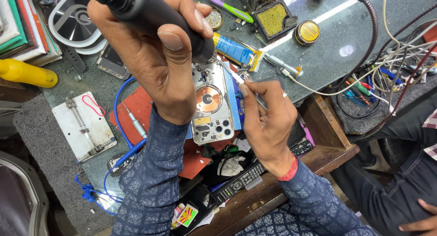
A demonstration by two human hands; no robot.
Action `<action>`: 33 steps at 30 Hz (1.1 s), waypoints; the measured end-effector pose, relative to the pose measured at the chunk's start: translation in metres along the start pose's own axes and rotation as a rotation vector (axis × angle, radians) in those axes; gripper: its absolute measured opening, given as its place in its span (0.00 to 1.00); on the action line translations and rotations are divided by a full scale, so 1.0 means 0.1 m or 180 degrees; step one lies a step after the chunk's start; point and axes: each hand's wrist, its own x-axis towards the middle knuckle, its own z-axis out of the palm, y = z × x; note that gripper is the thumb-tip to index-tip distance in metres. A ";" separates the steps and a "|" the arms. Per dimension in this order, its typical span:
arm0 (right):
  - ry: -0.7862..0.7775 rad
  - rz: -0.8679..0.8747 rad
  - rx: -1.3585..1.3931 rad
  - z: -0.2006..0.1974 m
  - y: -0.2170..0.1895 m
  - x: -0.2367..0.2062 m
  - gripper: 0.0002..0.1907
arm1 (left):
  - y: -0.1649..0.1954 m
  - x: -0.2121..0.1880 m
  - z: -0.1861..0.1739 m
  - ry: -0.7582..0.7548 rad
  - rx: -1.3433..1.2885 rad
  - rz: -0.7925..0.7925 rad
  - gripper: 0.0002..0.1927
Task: The person uses a hot air rework station and tweezers to remove small components from a smartphone motherboard held in a blue clamp. The person repeatedly heats and scrapes areas around the wireless charging coil and camera module, lifting and placing tiny parts while working on the exposed circuit board.
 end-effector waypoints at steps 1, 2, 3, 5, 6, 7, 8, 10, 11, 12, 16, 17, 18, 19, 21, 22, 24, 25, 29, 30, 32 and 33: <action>0.0019 -0.0105 -0.0052 0.00 0.01 -0.02 0.06 | 0.00 0.00 0.00 -0.0008 0.0021 0.0001 0.22; 0.0064 -0.0246 -0.0195 0.01 0.03 -0.04 0.06 | 0.01 -0.01 -0.01 -0.0027 0.0040 -0.0009 0.22; 0.0115 -0.0395 -0.0336 0.03 0.06 -0.04 0.06 | 0.00 0.00 -0.01 -0.0032 0.0031 -0.0007 0.22; 0.0230 -0.0551 -0.0603 0.05 0.11 -0.03 0.06 | 0.00 0.00 -0.01 -0.0024 -0.0011 -0.0010 0.22; 0.0293 -0.0555 -0.0729 0.05 0.15 -0.01 0.06 | 0.00 0.00 -0.01 -0.0021 -0.0010 -0.0006 0.22; 0.0356 -0.0560 -0.0854 0.04 0.18 0.01 0.06 | 0.00 0.00 -0.01 -0.0018 -0.0009 -0.0003 0.22; 0.0380 -0.0580 -0.0734 0.02 0.21 0.03 0.06 | -0.01 0.00 -0.01 -0.0023 0.0025 0.0018 0.22; 0.0430 -0.0625 -0.0470 -0.03 0.24 0.06 0.06 | 0.00 0.01 -0.01 -0.0030 0.0048 0.0020 0.22; 0.0323 -0.0390 -0.0287 -0.05 0.23 0.06 0.06 | 0.01 -0.01 -0.01 -0.0027 0.0029 -0.0010 0.22; 0.0211 -0.0157 -0.0094 -0.07 0.20 0.04 0.06 | 0.02 -0.01 -0.01 -0.0021 0.0009 -0.0030 0.22; -0.0183 0.0047 0.0206 -0.10 0.12 0.03 0.06 | 0.03 0.00 -0.01 0.0039 -0.0037 -0.0041 0.23; -0.0202 0.0015 0.0204 -0.10 0.12 0.04 0.06 | 0.03 0.00 -0.01 0.0058 -0.0023 -0.0028 0.22; -0.0219 -0.0015 0.0197 -0.10 0.11 0.06 0.06 | 0.02 0.00 0.00 0.0062 -0.0014 -0.0020 0.22; -0.0237 -0.0046 0.0193 -0.10 0.11 0.08 0.06 | 0.02 -0.01 0.00 0.0067 -0.0004 -0.0012 0.22; -0.0275 0.0122 0.0230 -0.10 0.11 0.11 0.06 | 0.01 0.00 0.00 0.0043 0.0027 0.0009 0.22; -0.0299 0.0210 0.0248 -0.10 0.11 0.12 0.07 | 0.01 0.00 0.00 0.0026 0.0046 0.0024 0.22; -0.0287 0.0201 0.0290 -0.09 0.11 0.12 0.07 | -0.01 0.02 -0.02 -0.0023 0.0093 0.0064 0.22; -0.0277 0.0192 0.0311 -0.09 0.11 0.12 0.07 | -0.02 0.02 -0.02 -0.0041 0.0106 0.0081 0.22; -0.0118 -0.0275 -0.0067 -0.05 0.14 0.09 0.06 | -0.02 0.03 -0.03 -0.0027 0.0037 0.0063 0.22; -0.0060 -0.0495 -0.0348 -0.04 0.17 0.10 0.06 | -0.01 0.02 -0.03 -0.0016 0.0015 0.0048 0.22; 0.0061 -0.0791 -0.0669 -0.01 0.20 0.09 0.06 | 0.00 0.01 -0.02 0.0006 -0.0025 0.0013 0.22; 0.0123 -0.0869 -0.0717 -0.01 0.20 0.08 0.06 | 0.01 0.00 -0.02 0.0007 -0.0048 -0.0010 0.22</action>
